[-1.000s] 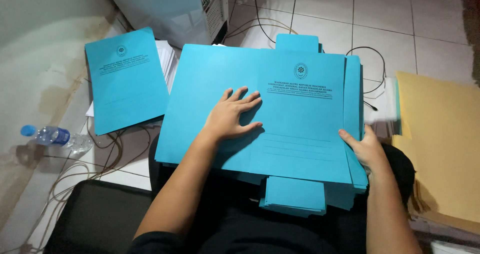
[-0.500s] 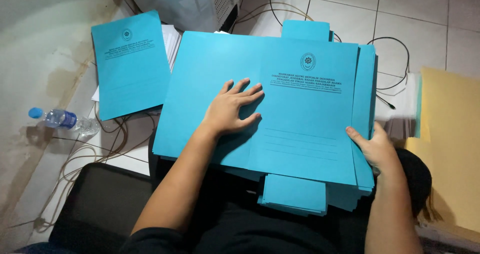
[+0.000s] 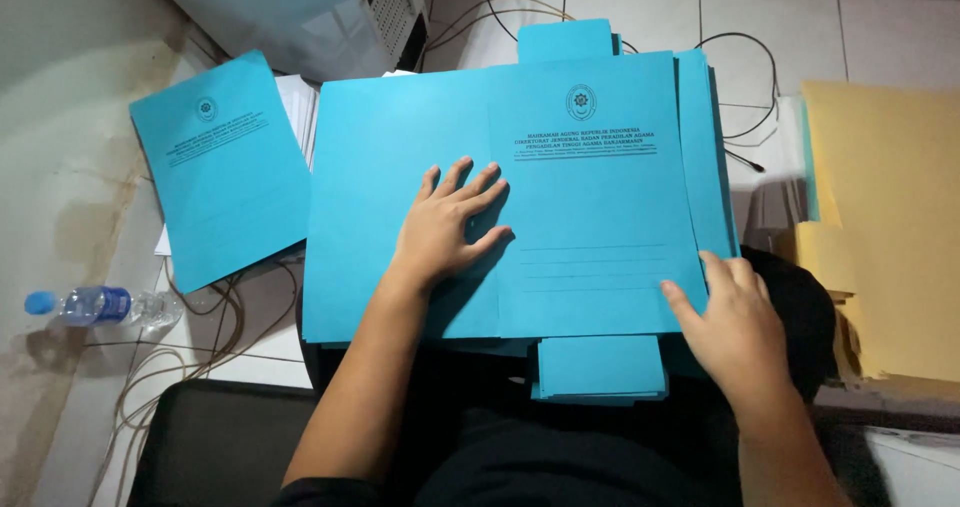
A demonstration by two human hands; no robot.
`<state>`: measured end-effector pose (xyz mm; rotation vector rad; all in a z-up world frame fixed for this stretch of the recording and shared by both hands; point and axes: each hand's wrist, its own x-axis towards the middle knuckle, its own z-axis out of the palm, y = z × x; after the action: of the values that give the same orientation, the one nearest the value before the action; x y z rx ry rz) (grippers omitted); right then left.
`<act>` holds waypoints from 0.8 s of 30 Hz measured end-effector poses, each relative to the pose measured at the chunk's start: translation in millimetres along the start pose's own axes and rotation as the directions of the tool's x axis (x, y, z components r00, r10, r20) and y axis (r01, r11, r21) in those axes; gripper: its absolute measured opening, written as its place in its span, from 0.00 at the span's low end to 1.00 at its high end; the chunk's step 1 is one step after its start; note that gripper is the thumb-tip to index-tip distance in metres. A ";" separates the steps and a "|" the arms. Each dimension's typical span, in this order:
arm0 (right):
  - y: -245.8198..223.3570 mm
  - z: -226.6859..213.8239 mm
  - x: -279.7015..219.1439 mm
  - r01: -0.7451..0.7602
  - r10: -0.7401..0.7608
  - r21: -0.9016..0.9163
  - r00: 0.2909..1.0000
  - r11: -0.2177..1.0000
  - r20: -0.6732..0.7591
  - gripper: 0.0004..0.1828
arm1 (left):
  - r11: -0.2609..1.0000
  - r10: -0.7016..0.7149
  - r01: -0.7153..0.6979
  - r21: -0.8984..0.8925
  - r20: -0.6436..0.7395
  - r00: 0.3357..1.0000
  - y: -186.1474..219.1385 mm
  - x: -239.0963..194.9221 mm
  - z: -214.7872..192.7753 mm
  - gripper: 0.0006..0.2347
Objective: The person sits on the floor and repeatedly folds light blue file folders in half. They smooth the creases with their hands and stack the folded files on top of each other.
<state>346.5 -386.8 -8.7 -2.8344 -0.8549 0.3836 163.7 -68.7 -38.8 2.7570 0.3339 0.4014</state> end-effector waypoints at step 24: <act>-107.9 64.5 24.1 0.436 -0.638 0.808 0.763 0.396 -0.099 0.38 | 0.993 -0.117 0.118 0.009 -0.035 0.992 -16.1 -4.5 31.2 0.26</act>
<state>291.2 -279.5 -51.2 -1.5564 -1.2025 0.7643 166.4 -64.2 -73.8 2.7269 0.5056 0.4177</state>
